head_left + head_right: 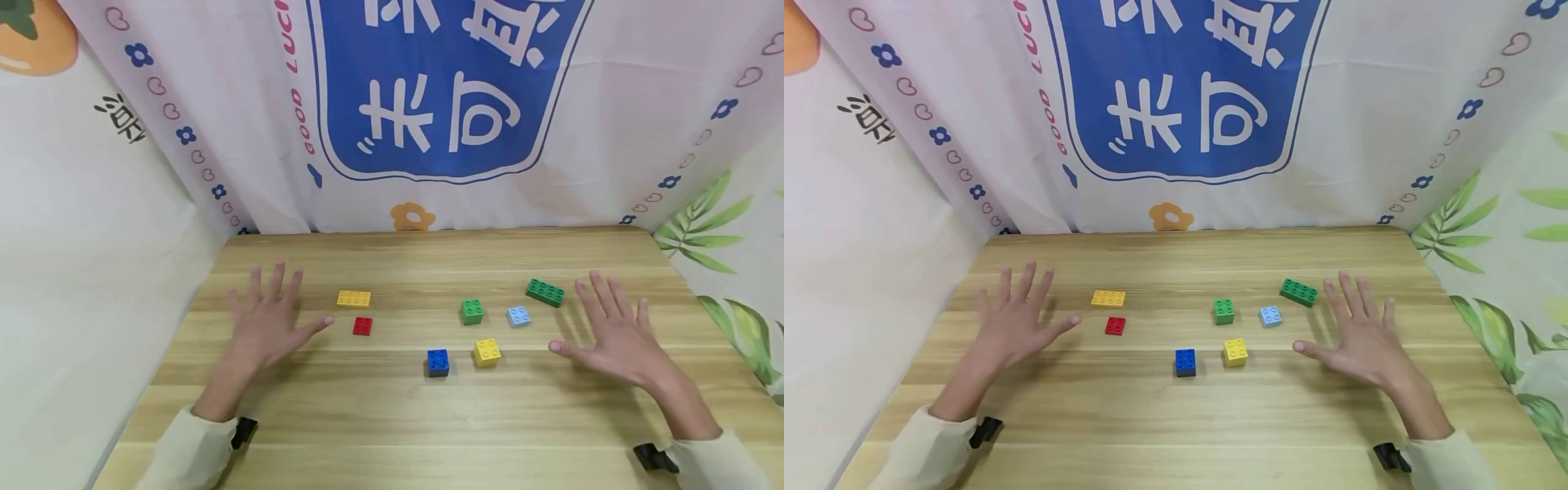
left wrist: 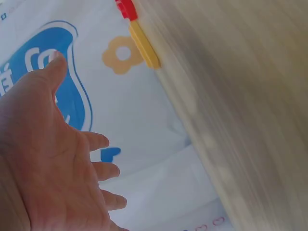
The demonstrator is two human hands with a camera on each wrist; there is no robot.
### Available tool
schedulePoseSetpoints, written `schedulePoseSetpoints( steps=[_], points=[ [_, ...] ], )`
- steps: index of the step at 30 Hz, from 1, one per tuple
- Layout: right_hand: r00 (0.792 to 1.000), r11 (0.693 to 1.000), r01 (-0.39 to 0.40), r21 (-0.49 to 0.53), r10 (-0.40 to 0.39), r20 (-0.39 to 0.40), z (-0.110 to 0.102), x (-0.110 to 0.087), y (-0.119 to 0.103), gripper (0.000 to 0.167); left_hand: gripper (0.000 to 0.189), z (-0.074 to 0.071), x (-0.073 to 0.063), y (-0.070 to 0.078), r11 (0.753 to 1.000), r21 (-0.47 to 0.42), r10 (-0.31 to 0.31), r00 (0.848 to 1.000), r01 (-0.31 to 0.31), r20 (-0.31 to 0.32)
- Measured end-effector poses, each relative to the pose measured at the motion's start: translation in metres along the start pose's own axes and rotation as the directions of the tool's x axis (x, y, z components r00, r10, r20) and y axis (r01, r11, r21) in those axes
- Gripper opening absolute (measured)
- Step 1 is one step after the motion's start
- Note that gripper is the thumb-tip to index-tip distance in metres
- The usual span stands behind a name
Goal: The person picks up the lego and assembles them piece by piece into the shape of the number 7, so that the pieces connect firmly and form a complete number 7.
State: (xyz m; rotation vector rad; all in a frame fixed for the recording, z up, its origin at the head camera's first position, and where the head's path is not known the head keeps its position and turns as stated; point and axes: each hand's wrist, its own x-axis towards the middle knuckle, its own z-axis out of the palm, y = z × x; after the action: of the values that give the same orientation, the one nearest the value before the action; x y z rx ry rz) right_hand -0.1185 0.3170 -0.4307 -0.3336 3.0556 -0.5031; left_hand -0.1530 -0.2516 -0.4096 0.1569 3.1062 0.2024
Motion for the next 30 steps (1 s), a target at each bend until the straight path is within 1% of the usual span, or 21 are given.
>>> schedulePoseSetpoints(
  steps=[4,10,16,23,30],
  points=[
    [1.0,1.0,0.021,0.011,-0.021,-0.002,0.001,-0.001,-0.009,0.12,0.117,0.001,0.001,0.014,0.999,-0.001,0.039,0.999,-0.039,-0.011],
    [0.997,0.997,0.074,0.02,-0.073,-0.016,0.003,0.003,-0.022,0.123,0.115,0.004,-0.002,0.032,0.996,-0.021,0.084,0.996,-0.085,-0.024],
    [0.994,0.993,0.109,0.042,-0.108,-0.027,0.006,0.005,-0.032,0.124,0.115,0.006,-0.004,0.049,0.991,-0.025,0.133,0.991,-0.134,-0.025],
    [0.989,0.985,0.145,0.089,-0.142,-0.038,0.009,0.007,-0.042,0.124,0.113,0.01,-0.005,0.068,0.981,-0.051,0.184,0.981,-0.187,-0.066],
    [0.987,0.977,0.16,0.141,-0.158,-0.027,0.014,0.01,-0.051,0.123,0.111,0.013,-0.005,0.087,0.968,-0.078,0.235,0.969,-0.24,-0.074]
  ],
)
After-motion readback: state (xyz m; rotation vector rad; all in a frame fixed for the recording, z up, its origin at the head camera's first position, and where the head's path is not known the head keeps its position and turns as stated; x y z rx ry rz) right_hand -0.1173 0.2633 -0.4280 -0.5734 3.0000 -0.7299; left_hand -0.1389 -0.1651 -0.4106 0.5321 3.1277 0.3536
